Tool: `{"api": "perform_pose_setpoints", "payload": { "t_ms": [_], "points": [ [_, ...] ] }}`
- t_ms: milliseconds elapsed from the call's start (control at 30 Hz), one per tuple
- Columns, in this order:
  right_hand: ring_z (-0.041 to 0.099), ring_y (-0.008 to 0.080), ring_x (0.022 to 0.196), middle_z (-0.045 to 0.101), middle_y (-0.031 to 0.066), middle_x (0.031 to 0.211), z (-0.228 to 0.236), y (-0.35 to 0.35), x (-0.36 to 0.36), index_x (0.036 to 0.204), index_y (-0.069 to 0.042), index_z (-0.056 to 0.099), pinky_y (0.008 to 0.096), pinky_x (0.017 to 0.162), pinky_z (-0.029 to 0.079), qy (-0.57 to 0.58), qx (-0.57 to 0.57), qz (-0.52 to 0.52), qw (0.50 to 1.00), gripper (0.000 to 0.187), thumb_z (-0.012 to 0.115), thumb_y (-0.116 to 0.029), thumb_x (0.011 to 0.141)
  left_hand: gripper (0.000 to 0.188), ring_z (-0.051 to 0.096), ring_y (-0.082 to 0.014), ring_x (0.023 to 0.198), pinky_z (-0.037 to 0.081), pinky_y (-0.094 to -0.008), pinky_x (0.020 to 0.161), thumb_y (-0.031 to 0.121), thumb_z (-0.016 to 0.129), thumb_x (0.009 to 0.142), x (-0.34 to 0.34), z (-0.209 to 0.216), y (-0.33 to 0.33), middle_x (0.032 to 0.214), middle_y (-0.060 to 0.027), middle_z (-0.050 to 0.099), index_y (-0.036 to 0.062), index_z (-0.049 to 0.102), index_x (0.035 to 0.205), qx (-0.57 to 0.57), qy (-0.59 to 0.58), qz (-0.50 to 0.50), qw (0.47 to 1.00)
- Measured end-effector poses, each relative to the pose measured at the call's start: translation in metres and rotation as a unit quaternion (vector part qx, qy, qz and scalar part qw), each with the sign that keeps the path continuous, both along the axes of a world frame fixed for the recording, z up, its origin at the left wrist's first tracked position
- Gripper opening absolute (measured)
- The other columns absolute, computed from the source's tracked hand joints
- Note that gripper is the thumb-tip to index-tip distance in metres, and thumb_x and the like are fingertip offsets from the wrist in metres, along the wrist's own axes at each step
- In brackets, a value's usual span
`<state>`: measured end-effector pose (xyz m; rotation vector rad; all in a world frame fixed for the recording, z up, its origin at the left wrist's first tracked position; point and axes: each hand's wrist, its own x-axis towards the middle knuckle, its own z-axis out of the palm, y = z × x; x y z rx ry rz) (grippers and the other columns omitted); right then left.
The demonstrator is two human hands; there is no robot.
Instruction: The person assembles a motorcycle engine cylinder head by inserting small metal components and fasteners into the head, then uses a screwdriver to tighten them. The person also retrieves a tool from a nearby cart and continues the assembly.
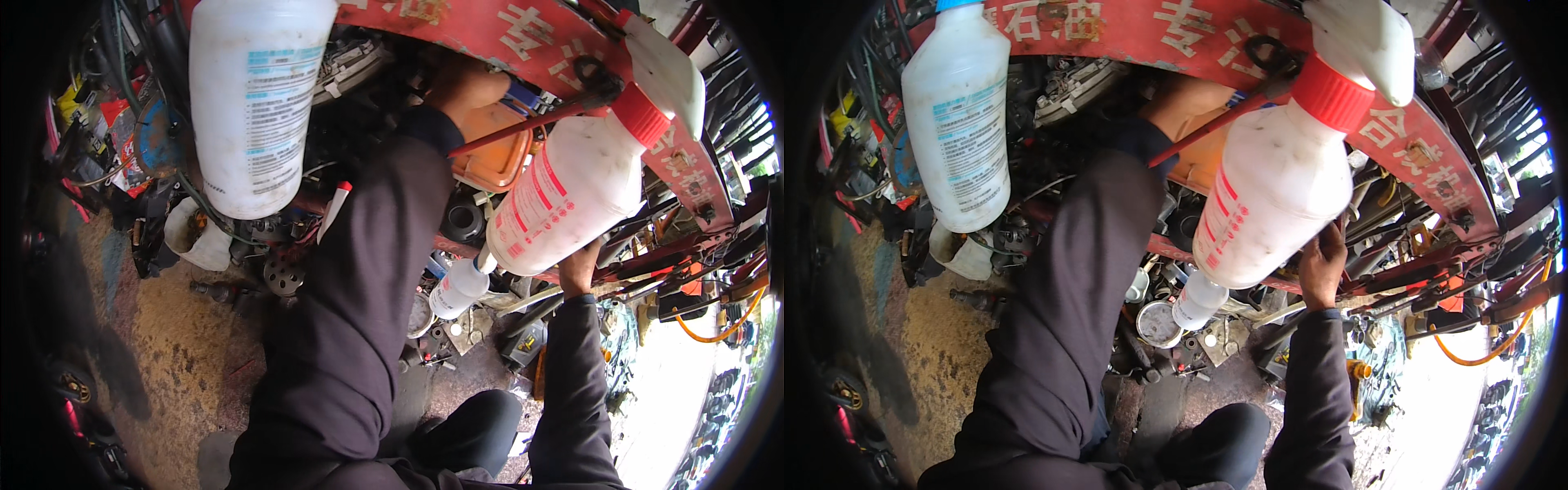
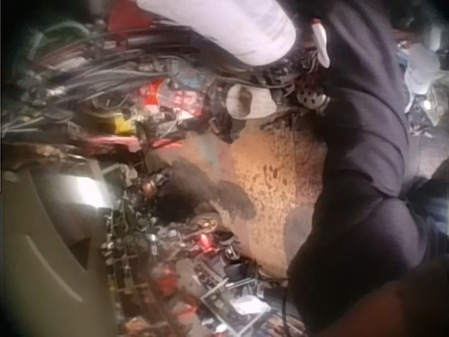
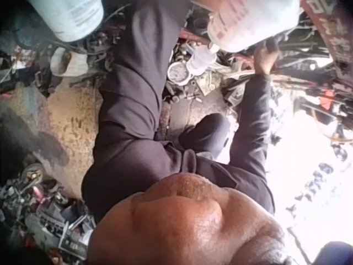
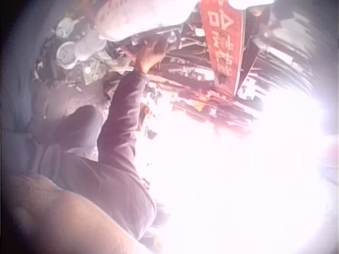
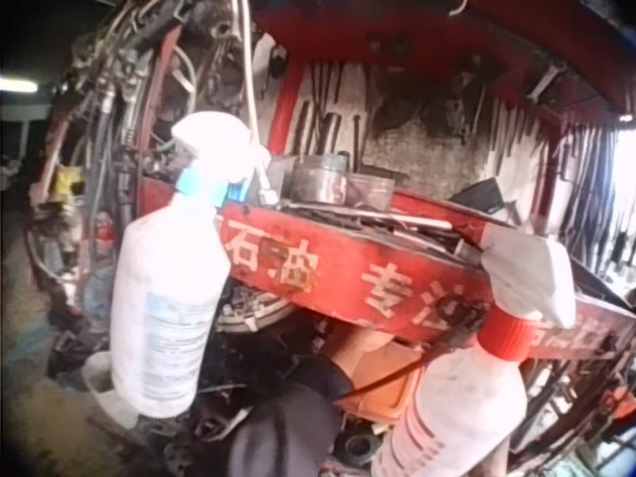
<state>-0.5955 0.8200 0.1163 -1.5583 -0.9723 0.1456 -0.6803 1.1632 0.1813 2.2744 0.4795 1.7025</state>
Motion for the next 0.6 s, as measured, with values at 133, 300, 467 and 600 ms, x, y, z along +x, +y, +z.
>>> {"api": "perform_pose_setpoints", "payload": {
  "t_ms": [133,300,467,600],
  "points": [
    [0.061,0.0161,0.106,0.067,0.0105,0.114,-0.001,0.001,0.003,0.12,0.009,0.06,0.0286,0.095,0.045,-0.052,-0.021,0.005,0.998,0.027,0.056,-0.002,0.096,0.05,0.049,-0.0358,0.128,0.04,-0.0425,0.106,0.021,0.069,0.078,-0.009,0.01,-0.016,0.133,-0.0161,0.057,0.0101,0.06,0.127,0.011,-0.025,0.019,0.999],
    [0.061,0.0162,0.107,0.067,0.0109,0.116,-0.003,0.001,0.004,0.122,0.01,0.059,0.0279,0.095,0.045,-0.094,-0.045,-0.016,0.994,0.029,0.054,-0.001,0.095,0.046,0.051,-0.033,0.125,0.041,-0.0426,0.104,0.014,0.066,0.086,-0.092,0.029,-0.008,0.133,-0.013,0.057,0.0092,0.056,0.13,-0.005,-0.044,-0.075,0.996],
    [0.062,0.0153,0.106,0.068,0.0124,0.116,0.001,0.001,-0.001,0.125,0.01,0.057,0.0278,0.093,0.046,-0.073,-0.048,-0.015,0.996,0.031,0.053,-0.001,0.096,0.044,0.052,-0.0327,0.124,0.043,-0.0429,0.102,0.013,0.065,0.087,-0.116,0.051,-0.004,0.132,-0.013,0.058,0.0088,0.056,0.13,-0.115,-0.072,-0.082,0.987],
    [0.062,0.0154,0.106,0.069,0.0128,0.116,0.006,0.002,-0.01,0.125,0.009,0.058,0.0277,0.093,0.047,-0.06,-0.018,-0.016,0.998,0.031,0.052,0.003,0.095,0.043,0.053,-0.0325,0.122,0.044,-0.0432,0.101,0.013,0.064,0.088,-0.115,0.051,-0.008,0.13,-0.0129,0.058,0.0084,0.056,0.13,-0.159,-0.079,-0.089,0.98]
  ]
}}
